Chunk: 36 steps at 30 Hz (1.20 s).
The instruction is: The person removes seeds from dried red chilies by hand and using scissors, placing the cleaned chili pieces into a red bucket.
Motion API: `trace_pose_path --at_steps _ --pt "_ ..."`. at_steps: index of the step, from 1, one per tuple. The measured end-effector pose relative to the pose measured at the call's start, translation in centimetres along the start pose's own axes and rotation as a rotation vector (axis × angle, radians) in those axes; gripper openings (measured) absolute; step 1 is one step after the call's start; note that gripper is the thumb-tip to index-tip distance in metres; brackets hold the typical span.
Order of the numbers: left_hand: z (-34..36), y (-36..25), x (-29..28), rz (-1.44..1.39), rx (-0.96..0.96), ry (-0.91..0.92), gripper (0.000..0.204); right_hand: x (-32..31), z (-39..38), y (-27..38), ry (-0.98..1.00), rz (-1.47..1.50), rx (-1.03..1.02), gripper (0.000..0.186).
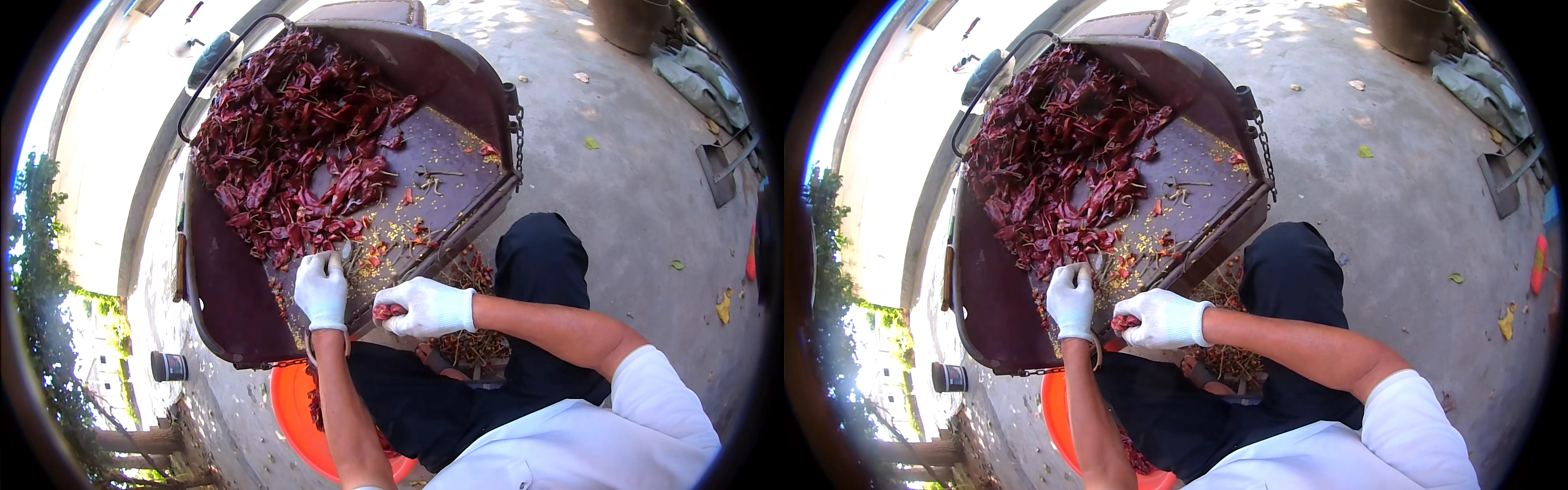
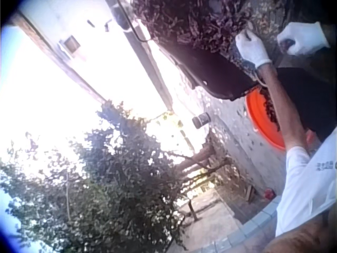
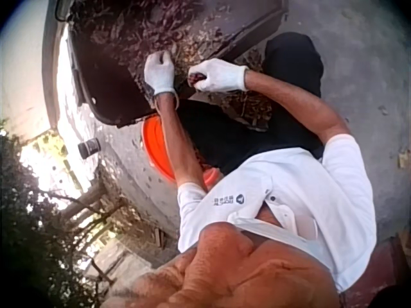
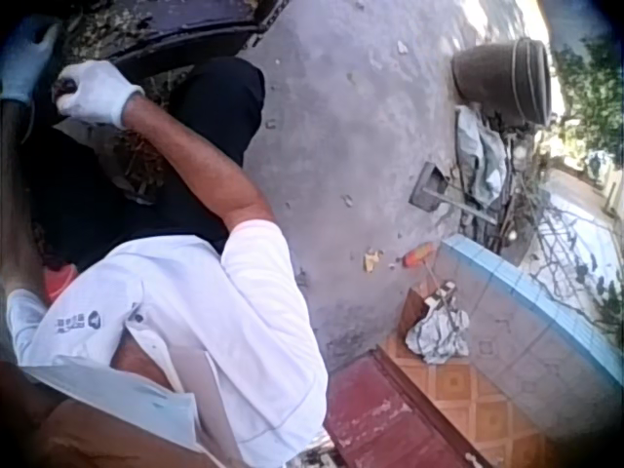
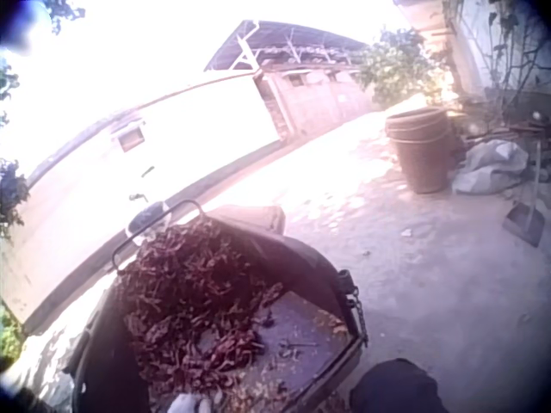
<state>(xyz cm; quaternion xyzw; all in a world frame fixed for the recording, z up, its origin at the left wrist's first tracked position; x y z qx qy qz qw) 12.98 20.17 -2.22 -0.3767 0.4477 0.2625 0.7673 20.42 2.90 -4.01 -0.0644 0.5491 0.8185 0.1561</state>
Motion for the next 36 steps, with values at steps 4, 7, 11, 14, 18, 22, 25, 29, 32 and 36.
trace_pose_path --at_steps 4,7,11,14,18,22,25,29,32,36 --pt "0.7 -0.8 1.2 0.211 0.062 0.019 0.019 0.2 0.2 0.4 0.018 0.011 0.007 0.024" --pt "1.2 -0.9 2.0 0.317 0.068 -0.007 0.02 0.3 0.2 0.2 0.011 0.006 0.004 0.024" --pt "1.0 0.3 1.3 0.146 -0.058 0.034 0.019 0.2 -0.2 0.1 0.075 -0.024 -0.004 0.025" --pt "-0.2 1.5 0.2 -0.387 -0.191 0.388 0.018 0.2 -0.7 0.9 0.233 0.212 0.154 0.024" --pt "-1.2 2.1 -1.1 -0.483 -0.247 0.514 0.026 0.7 -1.3 1.8 0.4 0.477 0.239 0.021" --pt "1.4 3.8 -0.2 -0.188 -0.195 0.128 0.03 1.4 -1.0 1.8 0.41 0.462 0.233 0.022" --pt "2.1 2.1 0.9 0.204 -0.177 0.066 0.032 1.5 -0.9 0.8 0.376 0.354 0.187 0.024" --pt "2.8 1.6 2.0 0.446 -0.111 0.067 0.029 2.0 -0.7 -0.3 0.292 0.145 0.032 0.029" --pt "2.1 2.0 1.2 0.226 -0.073 0.033 0.025 1.5 -0.8 -0.5 0.208 0.122 0.071 0.031" --pt "-0.2 3.1 -0.1 -0.378 -0.124 0.043 0.026 -1.0 -0.2 -1.3 -0.17 0.068 0.057 0.024"
Point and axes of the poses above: each hand's wrist, its own z-axis towards the middle knuckle, its own x-axis out of the palm, y = z × x, the point moved 5 cm from there along z, towards the middle knuckle, and after that the axes turned 14 degrees about -x, right-handed, at the moved point
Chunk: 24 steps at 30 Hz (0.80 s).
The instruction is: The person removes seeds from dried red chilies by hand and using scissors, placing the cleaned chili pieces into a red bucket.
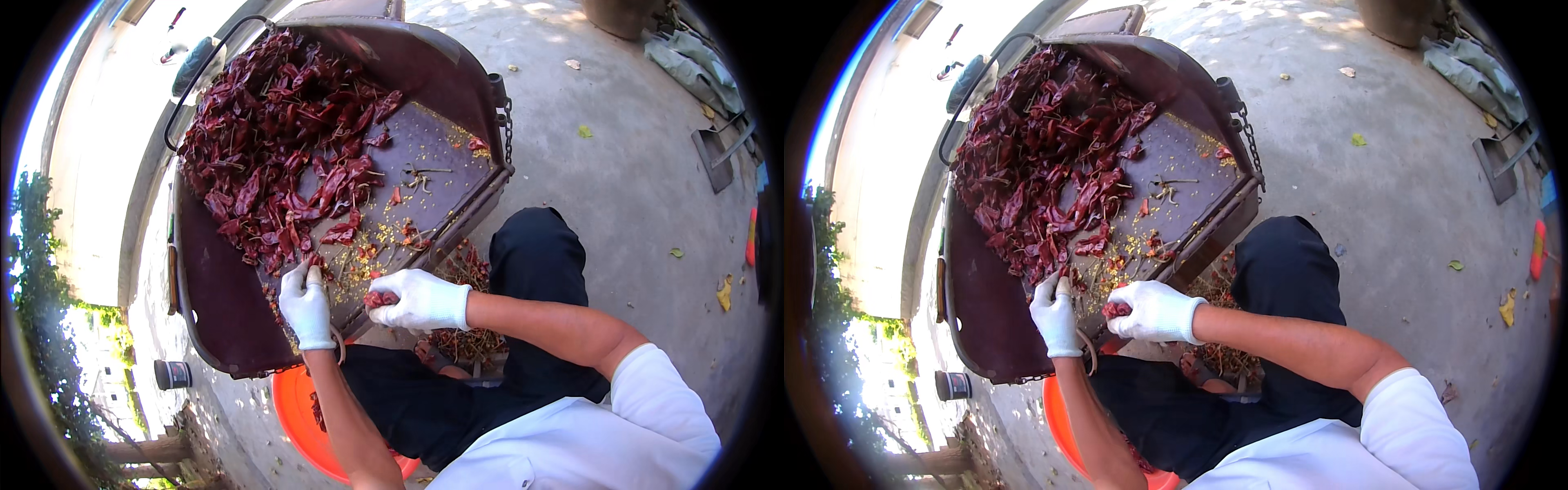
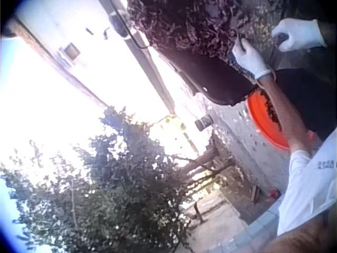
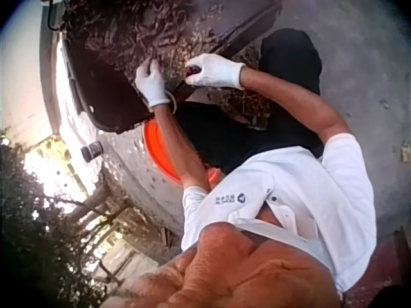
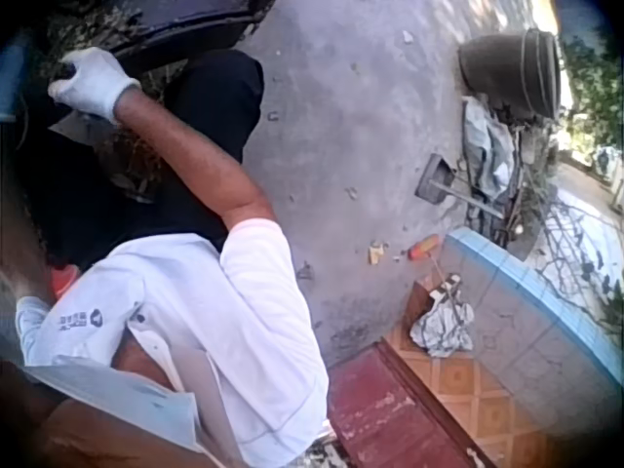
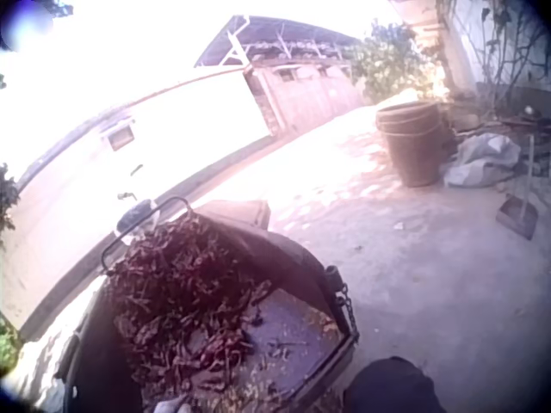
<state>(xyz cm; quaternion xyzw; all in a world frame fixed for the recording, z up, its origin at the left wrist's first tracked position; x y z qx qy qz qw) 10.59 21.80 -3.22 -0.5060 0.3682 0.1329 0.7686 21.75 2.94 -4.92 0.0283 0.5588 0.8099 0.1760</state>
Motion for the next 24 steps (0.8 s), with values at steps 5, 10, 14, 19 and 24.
trace_pose_path --at_steps 5,10,14,19,24 --pt "-7.5 -4.2 -1.2 -0.449 -0.295 0.053 0.026 -0.4 -0.3 1.0 -0.173 0.426 0.41 0.028" --pt "-10.9 -4.8 0.4 -0.736 -0.402 0.123 0.023 0.3 -0.5 0.9 -0.222 0.495 0.359 0.025" --pt "-11.4 -4.5 0.2 -0.65 -0.424 0.178 0.025 -0.4 -0.5 0.5 -0.279 0.082 0.01 0.028" --pt "-11.4 -4.1 0.0 -0.367 -0.273 0.13 0.022 -0.5 -0.7 1.0 -0.263 -0.068 0.013 0.025" --pt "-11.8 -6.4 -1.4 -0.153 -0.134 -0.001 0.015 -1.3 -0.7 2.4 -0.295 -0.423 -0.208 0.02"
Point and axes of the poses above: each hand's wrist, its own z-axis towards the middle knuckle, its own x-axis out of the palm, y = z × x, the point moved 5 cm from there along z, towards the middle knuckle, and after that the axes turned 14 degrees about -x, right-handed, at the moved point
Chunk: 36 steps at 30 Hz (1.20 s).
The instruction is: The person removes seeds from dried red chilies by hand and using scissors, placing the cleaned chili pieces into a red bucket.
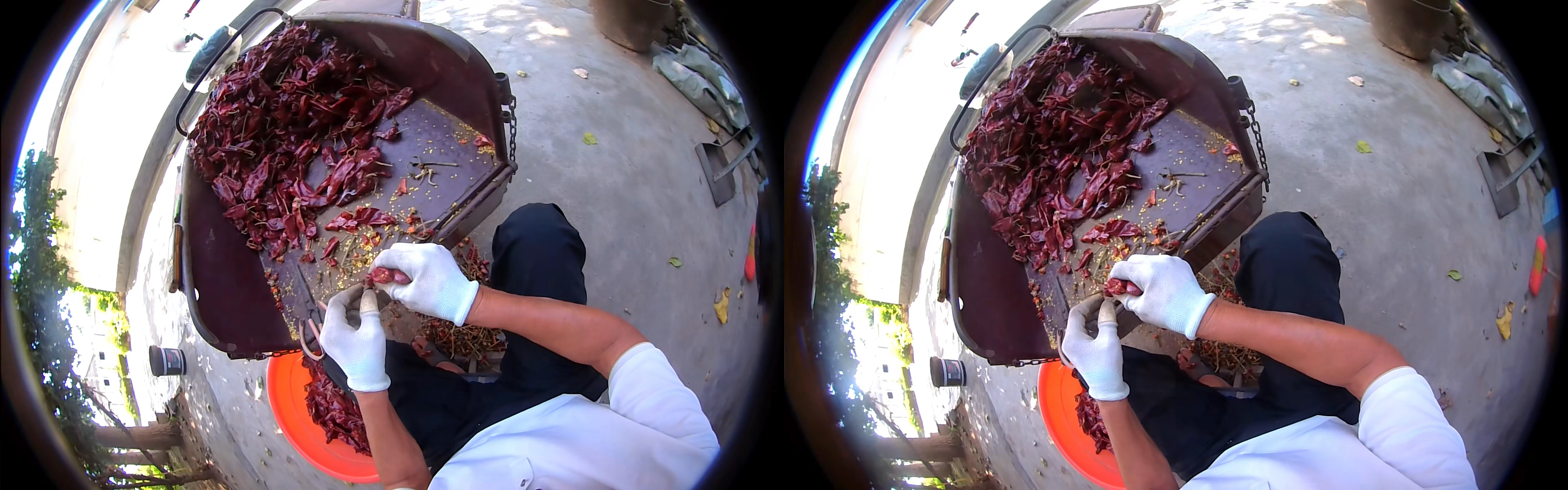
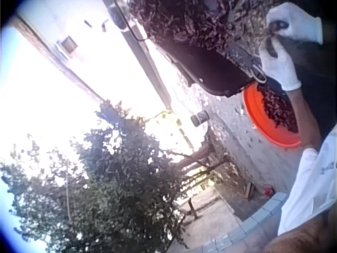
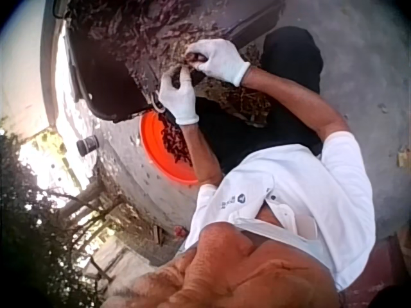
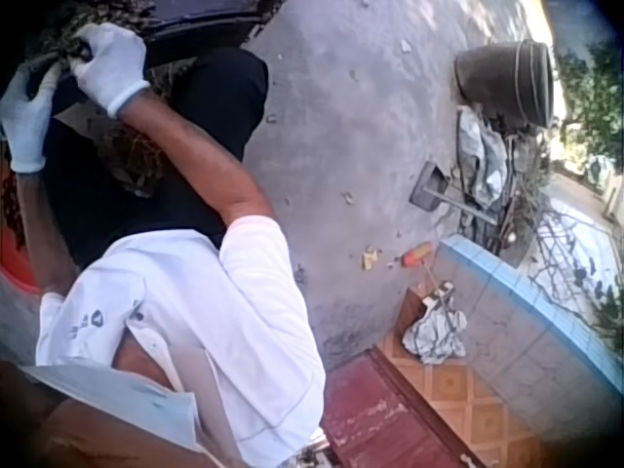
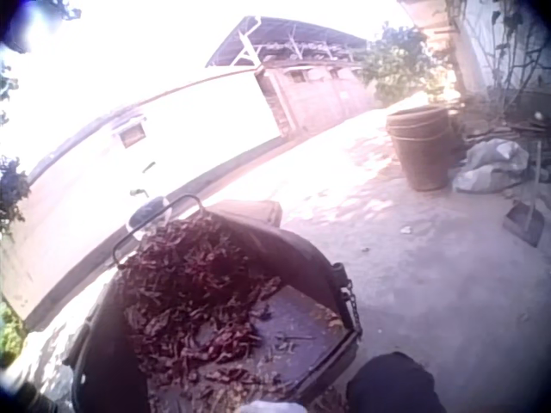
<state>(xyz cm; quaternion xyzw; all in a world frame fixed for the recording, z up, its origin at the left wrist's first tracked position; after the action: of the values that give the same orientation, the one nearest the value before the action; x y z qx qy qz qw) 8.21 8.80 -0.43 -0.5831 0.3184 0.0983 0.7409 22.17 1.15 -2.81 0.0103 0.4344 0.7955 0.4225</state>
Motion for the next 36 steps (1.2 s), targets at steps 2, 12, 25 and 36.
trace_pose_path --at_steps 2,12,25,36 --pt "-0.4 -1.4 -0.6 0.041 -0.006 0.015 0.015 -0.4 0.0 0.8 -0.004 -0.076 -0.104 0.02" --pt "-0.5 -1.3 -0.8 0.085 0.126 0.065 0.012 -0.8 -0.6 1.8 0.158 -0.057 -0.263 0.023" --pt "-1.6 3.4 4.7 -1.489 -0.616 0.38 0.017 0.0 -1.0 -0.1 0.124 0.774 0.336 0.015" --pt "-3.6 7.7 7.0 -0.227 -0.563 0.625 0.034 -6.1 -0.3 -0.8 -0.086 0.996 0.665 0.012"
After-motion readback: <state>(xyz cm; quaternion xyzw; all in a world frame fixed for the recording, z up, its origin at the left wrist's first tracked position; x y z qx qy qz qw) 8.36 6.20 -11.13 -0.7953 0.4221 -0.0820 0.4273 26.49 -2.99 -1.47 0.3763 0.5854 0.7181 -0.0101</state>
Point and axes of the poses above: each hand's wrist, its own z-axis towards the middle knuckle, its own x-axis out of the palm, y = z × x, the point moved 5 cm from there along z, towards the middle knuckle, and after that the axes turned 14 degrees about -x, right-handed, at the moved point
